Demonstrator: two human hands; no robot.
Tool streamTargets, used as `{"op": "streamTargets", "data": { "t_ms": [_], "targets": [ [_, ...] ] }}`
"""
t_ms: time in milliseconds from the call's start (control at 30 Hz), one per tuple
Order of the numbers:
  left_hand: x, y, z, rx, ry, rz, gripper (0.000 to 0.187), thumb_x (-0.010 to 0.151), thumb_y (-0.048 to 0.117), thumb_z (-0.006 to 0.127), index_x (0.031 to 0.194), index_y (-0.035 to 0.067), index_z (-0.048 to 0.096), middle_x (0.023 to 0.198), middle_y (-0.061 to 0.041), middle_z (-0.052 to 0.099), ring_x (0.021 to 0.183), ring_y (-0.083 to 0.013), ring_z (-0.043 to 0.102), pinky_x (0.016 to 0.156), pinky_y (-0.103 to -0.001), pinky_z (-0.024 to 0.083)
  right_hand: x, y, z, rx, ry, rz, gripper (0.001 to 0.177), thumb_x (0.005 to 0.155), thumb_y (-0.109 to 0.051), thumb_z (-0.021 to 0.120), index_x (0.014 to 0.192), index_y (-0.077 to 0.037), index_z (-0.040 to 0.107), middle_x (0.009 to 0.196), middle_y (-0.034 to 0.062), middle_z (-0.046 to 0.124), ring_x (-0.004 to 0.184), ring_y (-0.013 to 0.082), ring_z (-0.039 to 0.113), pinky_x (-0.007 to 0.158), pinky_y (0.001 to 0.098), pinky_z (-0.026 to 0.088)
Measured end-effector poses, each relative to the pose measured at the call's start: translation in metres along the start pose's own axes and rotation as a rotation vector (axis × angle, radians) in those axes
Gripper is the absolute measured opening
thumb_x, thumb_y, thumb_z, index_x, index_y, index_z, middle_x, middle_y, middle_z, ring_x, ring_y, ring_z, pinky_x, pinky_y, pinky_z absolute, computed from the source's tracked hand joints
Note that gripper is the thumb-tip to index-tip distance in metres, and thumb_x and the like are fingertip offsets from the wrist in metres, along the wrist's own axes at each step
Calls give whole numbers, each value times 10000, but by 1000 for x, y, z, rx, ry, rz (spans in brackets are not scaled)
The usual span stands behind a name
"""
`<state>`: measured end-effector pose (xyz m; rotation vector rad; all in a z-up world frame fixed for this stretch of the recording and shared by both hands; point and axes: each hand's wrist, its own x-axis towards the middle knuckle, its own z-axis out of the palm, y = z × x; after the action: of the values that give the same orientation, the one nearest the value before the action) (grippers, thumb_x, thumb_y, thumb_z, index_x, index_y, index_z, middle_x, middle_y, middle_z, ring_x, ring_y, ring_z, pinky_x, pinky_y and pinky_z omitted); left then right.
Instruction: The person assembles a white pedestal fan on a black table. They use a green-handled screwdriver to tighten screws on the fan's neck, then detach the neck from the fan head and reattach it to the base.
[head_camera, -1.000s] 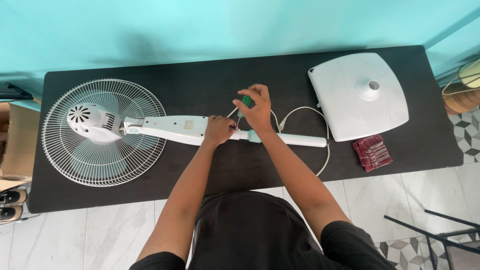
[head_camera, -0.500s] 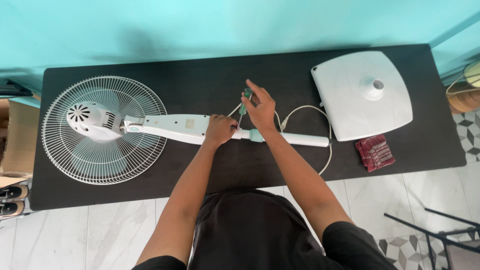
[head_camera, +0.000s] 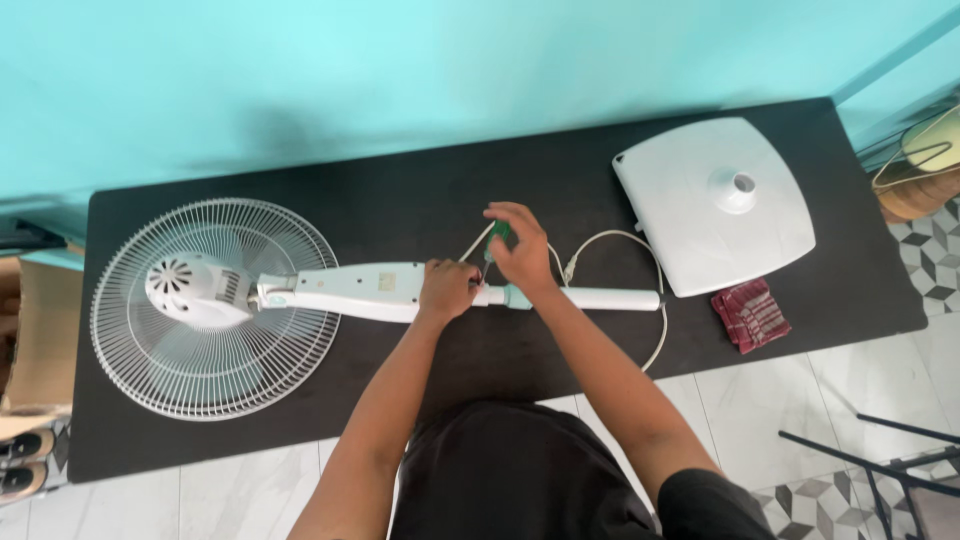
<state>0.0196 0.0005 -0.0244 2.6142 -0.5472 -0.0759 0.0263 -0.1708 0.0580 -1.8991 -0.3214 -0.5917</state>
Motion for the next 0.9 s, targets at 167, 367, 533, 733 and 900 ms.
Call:
{"op": "streamTargets", "data": {
  "t_ms": [167, 367, 533, 733, 900],
  "targets": [
    [-2, 9, -10, 10, 20, 12, 113, 819, 284, 776, 853, 180, 745, 863, -15, 738, 975, -242, 662, 1007, -484, 382, 4, -9, 5, -66, 64, 135, 447, 807, -49, 856, 1244, -88, 771, 979, 99, 700, 899, 205, 693, 820, 302, 553],
    [-7, 8, -8, 7, 50, 24, 179, 828, 313, 792, 841, 154, 712, 867, -23, 729, 969, -249, 661, 995, -490, 388, -2, -6, 14, -94, 184, -103, 383, 841, 48, 722, 1193, -102, 702, 1162, 77, 713, 1090, 181, 699, 953, 318, 561],
    [-9, 4, -2, 19, 97, 72, 137, 817, 282, 769, 863, 161, 725, 889, -22, 721, 974, -263, 656, 985, -500, 387, -2, 0, 16, -117, 152, 197, 353, 848, -8, 815, 1188, -86, 758, 1038, 92, 729, 873, 185, 700, 773, 297, 553],
    [-10, 2, -3, 14, 60, 83, 66, 847, 231, 708, 872, 185, 748, 904, -11, 722, 1007, -253, 649, 1013, -514, 371, 1, -6, 19, 34, 54, 5, 409, 856, 27, 676, 1246, -92, 705, 1203, 76, 737, 1111, 162, 716, 938, 295, 570],
    [-6, 3, 2, 121, 62, 111, 99, 854, 246, 711, 883, 152, 713, 911, -21, 713, 978, -248, 649, 981, -526, 374, 3, -5, 16, -206, 26, 120, 375, 798, -68, 887, 1160, -108, 800, 1018, 141, 698, 942, 216, 702, 847, 302, 568]
  ]
}}
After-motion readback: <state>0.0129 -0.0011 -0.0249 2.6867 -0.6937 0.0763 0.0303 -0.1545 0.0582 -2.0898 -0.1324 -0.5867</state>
